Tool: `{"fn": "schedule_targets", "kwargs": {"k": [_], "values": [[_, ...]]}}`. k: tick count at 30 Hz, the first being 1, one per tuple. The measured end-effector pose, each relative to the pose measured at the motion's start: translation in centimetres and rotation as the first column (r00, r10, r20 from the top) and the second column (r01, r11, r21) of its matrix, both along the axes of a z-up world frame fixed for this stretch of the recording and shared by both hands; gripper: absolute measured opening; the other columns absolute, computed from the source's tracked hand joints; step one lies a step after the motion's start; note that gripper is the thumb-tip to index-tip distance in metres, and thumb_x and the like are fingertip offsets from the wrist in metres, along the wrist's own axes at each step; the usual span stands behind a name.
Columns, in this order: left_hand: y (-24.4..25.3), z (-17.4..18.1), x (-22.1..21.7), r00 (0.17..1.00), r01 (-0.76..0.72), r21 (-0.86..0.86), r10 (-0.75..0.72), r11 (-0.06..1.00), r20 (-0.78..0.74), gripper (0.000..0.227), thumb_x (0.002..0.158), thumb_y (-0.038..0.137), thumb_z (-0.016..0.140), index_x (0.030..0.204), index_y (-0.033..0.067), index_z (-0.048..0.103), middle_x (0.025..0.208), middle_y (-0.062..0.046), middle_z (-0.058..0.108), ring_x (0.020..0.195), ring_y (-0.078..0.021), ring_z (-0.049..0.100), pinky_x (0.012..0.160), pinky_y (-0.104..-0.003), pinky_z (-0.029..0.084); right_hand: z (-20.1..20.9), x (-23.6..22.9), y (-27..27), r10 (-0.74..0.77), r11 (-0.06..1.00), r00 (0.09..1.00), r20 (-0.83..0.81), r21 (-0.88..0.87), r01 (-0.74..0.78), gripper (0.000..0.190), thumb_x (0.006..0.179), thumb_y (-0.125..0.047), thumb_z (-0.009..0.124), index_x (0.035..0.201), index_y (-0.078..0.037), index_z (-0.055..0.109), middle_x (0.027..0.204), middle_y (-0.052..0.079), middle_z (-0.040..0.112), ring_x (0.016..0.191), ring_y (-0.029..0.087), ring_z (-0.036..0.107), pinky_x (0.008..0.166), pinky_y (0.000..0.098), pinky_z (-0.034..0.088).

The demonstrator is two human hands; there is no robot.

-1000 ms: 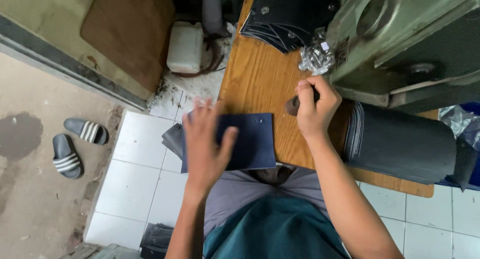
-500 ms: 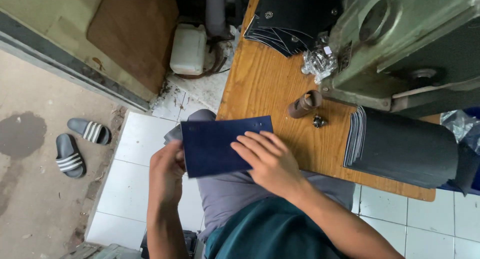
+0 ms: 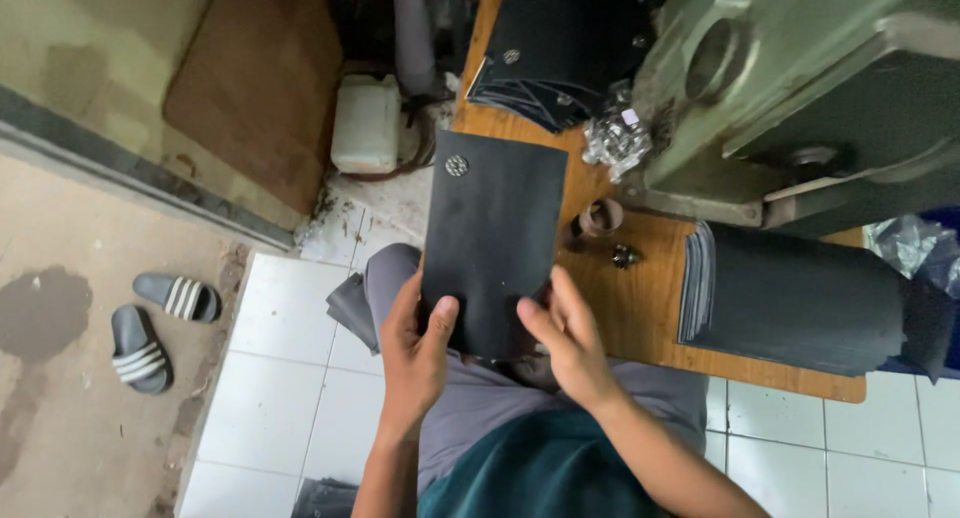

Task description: The person attaches metal snap fasteners to black and blue leather pieces at a workbench. They position small snap components on the leather, strike them with a wooden mallet to set them, and use a foot-operated press machine to crimp snaps onto other leather pieces, stacking finished pieces aside.

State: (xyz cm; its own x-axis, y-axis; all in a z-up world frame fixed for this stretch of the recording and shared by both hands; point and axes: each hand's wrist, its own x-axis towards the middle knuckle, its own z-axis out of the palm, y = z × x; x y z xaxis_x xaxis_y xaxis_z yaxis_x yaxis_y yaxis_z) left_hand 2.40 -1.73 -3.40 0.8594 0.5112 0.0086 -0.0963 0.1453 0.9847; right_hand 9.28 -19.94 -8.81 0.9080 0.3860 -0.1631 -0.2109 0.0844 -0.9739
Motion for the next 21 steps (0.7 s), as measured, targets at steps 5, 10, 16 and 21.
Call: {"fn": "schedule_targets", "kwargs": {"k": [5, 10, 16, 21], "values": [[0.6, 2.2, 5.2, 1.000, 0.029, -0.156, -0.031, 0.987, -0.006, 0.038, 0.099, 0.008, 0.059, 0.135, -0.0029, 0.059, 0.090, -0.019, 0.068, 0.050, -0.0214, 0.060, 0.034, -0.031, 0.052, 4.9, -1.7, -0.4, 0.067, 0.982, 0.995, 0.078, 0.174, -0.080, 0.058, 0.098, -0.013, 0.058, 0.149, 0.002, 0.037, 0.109, 0.022, 0.069, 0.074, 0.020, 0.066, 0.073, 0.0327, 0.056], [1.0, 4.2, 13.3, 0.978, 0.173, -0.239, -0.139, 0.955, 0.154, 0.041, 0.100, 0.015, 0.062, 0.136, -0.0037, 0.059, 0.091, -0.008, 0.067, 0.057, -0.0091, 0.053, 0.040, -0.022, 0.043, 6.1, -2.3, -2.4, 0.083, 0.986, 0.992, 0.099, 0.135, -0.096, 0.059, 0.094, -0.011, 0.057, 0.148, 0.000, 0.034, 0.107, 0.019, 0.067, 0.077, 0.019, 0.060, 0.070, 0.0284, 0.051], [1.4, 4.3, 23.4, 0.987, 0.158, 0.237, -0.153, 0.959, -0.041, 0.065, 0.096, 0.037, 0.061, 0.140, -0.0086, 0.050, 0.114, -0.019, 0.072, 0.074, -0.0187, 0.072, 0.053, -0.028, 0.069, 6.6, -2.9, -4.3, 0.090, 0.990, 0.983, 0.163, 0.090, -0.105, 0.053, 0.092, -0.008, 0.059, 0.141, 0.002, 0.044, 0.105, 0.017, 0.068, 0.076, 0.017, 0.060, 0.069, 0.0267, 0.051], [0.1, 4.6, 20.5, 0.987, -0.108, 0.922, 0.148, 0.372, 0.056, 0.061, 0.099, 0.023, 0.070, 0.147, -0.0037, 0.044, 0.106, -0.031, 0.070, 0.079, -0.0421, 0.071, 0.066, -0.046, 0.056, 7.6, -2.6, -5.9, 0.140, 0.988, 0.955, 0.262, 0.025, -0.152, 0.036, 0.091, -0.008, 0.061, 0.124, 0.006, 0.059, 0.091, 0.012, 0.071, 0.076, 0.017, 0.063, 0.071, 0.0272, 0.053]]}}
